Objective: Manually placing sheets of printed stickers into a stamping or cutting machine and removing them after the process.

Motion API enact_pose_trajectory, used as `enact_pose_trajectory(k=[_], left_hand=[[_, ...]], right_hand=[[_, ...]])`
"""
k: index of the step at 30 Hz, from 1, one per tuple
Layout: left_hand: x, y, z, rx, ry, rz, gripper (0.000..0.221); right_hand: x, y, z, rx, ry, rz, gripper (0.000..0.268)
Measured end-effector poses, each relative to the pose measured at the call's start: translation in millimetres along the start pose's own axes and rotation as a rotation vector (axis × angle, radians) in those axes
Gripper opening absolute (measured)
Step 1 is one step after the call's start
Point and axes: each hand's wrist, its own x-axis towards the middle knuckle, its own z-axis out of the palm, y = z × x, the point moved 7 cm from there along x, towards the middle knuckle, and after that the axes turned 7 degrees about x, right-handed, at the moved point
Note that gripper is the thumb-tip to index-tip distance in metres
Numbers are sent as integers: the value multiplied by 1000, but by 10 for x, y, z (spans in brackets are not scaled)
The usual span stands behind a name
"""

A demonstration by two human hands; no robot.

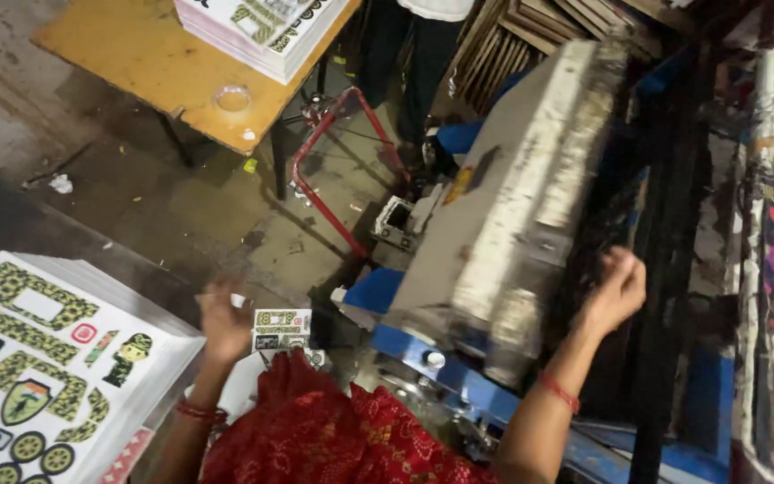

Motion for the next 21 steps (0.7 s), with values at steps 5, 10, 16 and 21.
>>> enact_pose_trajectory(k=[5, 10, 16, 21], left_hand=[[-50, 1216, 218, -394, -503, -92, 34], [-229, 1195, 975, -580, -379, 21, 26], [-167, 64, 1471, -1075, -9, -635, 24], [-567, -2903, -122, -62, 145, -822, 53]], right_hand=[[106, 3943, 309, 117, -172, 649, 40], [-1964, 2067, 2310, -897, -608, -302, 52], [-3668, -103, 2986, -209, -1175, -5, 63], [-3941, -528, 3235, 18, -1367, 131, 51]])
